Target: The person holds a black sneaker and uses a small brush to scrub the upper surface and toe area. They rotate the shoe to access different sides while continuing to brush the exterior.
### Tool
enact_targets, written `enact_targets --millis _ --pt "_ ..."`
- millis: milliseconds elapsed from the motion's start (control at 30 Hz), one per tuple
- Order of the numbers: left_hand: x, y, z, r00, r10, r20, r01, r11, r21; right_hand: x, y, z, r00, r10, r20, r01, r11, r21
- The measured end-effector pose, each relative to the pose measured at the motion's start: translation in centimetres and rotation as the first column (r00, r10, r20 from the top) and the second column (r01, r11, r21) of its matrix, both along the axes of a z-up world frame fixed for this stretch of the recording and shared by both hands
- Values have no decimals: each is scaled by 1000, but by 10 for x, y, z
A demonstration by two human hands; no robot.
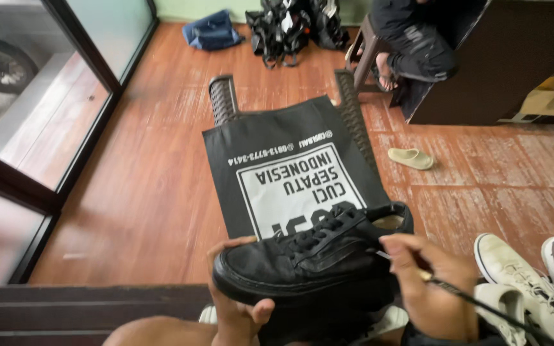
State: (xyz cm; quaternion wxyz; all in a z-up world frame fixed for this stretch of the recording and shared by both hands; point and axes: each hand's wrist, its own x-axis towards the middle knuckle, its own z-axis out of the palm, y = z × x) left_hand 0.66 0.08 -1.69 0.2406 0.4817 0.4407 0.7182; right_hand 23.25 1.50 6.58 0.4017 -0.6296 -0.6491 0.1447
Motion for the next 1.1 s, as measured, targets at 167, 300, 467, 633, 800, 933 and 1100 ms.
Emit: enact_targets --millis 167,300,467,633,800,933,1100 --pt "-1 1 8 990 48 -130 -49 999 -1 -11 -10 -3 970 158 -182 -154 987 35" --pt "-1 1 4 997 0 -79 0 1000 -11 -12 0 0 983 167 -75 -162 985 64" --pt "-1 3 2 997 21 -77 -24 999 -31 -8 -4 3 994 29 -102 -16 992 123" --pt "-4 3 -2 992 21 -122 -25 999 -26 -19 -4 -4 975 140 -174 -128 989 80" --pt "-6 2 -1 995 14 -94 -21 997 -72 -11 0 -5 972 -129 -195 111 989 -101" --pt "-6 6 0 985 49 -168 -58 997 -52 -26 -2 -2 982 119 -148 -105 989 104" --pt "-5 4 2 981 59 -186 -70 996 -52 -9 3 4 977 -174 -126 168 984 -55"
